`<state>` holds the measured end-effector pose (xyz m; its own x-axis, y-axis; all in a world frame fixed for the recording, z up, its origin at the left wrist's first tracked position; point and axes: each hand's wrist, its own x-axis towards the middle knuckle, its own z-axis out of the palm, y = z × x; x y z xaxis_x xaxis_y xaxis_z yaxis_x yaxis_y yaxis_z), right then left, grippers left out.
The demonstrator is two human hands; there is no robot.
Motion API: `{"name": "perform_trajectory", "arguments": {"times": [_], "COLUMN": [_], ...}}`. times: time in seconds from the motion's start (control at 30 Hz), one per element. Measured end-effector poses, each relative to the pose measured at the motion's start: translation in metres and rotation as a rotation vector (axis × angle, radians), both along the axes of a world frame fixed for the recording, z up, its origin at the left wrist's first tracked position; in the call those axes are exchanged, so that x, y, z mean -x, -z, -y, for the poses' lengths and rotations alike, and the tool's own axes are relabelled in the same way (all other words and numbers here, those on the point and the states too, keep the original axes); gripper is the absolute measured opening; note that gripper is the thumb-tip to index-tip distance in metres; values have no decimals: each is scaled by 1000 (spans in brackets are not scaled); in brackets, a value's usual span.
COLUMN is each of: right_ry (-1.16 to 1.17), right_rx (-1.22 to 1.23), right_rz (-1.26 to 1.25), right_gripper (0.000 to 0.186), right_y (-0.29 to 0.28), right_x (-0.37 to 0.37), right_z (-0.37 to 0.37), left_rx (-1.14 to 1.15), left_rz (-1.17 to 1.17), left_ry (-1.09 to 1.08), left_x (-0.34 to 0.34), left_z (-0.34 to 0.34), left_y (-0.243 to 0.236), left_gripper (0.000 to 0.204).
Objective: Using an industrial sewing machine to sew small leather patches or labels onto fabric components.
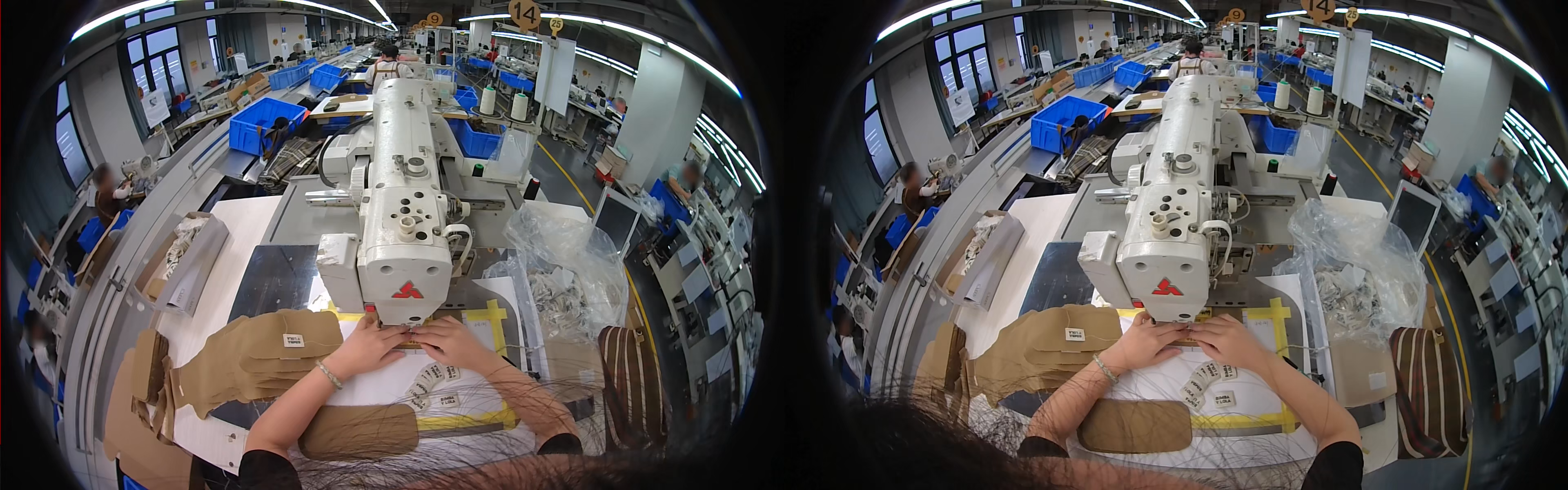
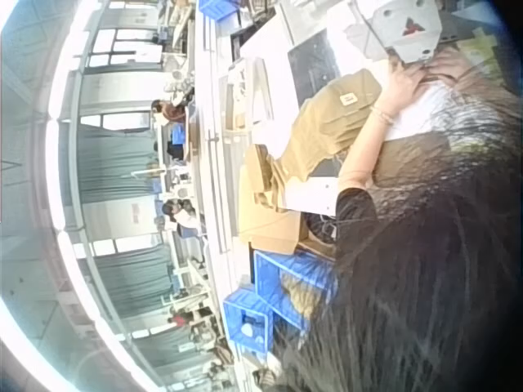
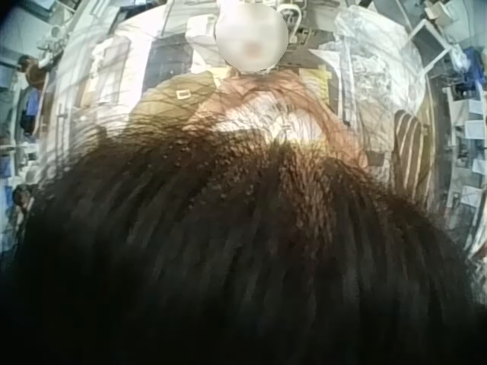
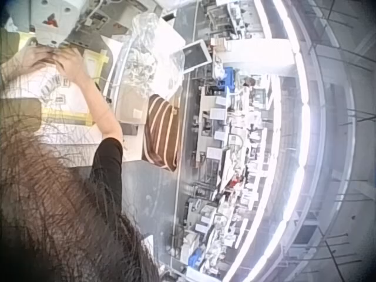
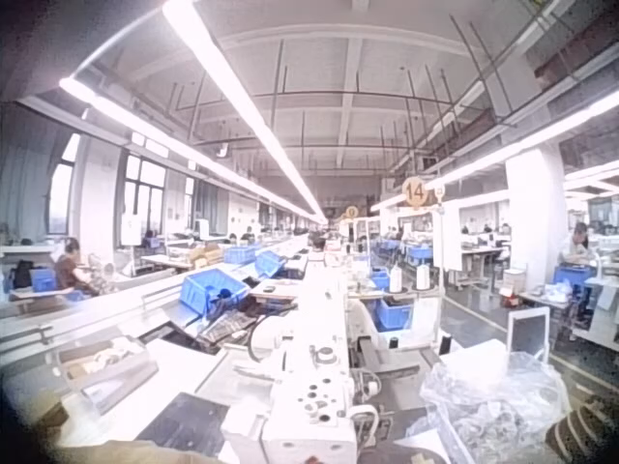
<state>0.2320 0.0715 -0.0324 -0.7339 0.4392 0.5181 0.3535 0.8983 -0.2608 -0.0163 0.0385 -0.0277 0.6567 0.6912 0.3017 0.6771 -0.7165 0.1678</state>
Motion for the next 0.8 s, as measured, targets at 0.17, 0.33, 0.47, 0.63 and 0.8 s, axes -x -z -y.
{"name": "perform_trajectory", "arguments": {"times": [0.17, 0.33, 0.47, 0.63, 0.8], "right_ry": [-5, -23, -15, -33, -24], "right_rx": [3, -1, 17, -6, -17], "right_rz": [29, 19, 21, 2, 33], "right_gripper": [28, 30, 29, 26, 21], "right_y": [-1, -4, -7, -8, -13], "right_x": [-1, 0, -1, 2, 6], "right_z": [1, 1, -3, -5, -6], "left_rx": [53, 90, 0, -14, 0], "left_rz": [56, 143, 54, 50, 57], "left_ry": [27, -7, -49, -53, -61], "left_x": [6, 20, 28, 27, 25], "left_z": [-3, -1, 3, 5, 7], "left_y": [-1, -6, -10, -11, -14], "left_gripper": [38, 41, 43, 39, 37]}}
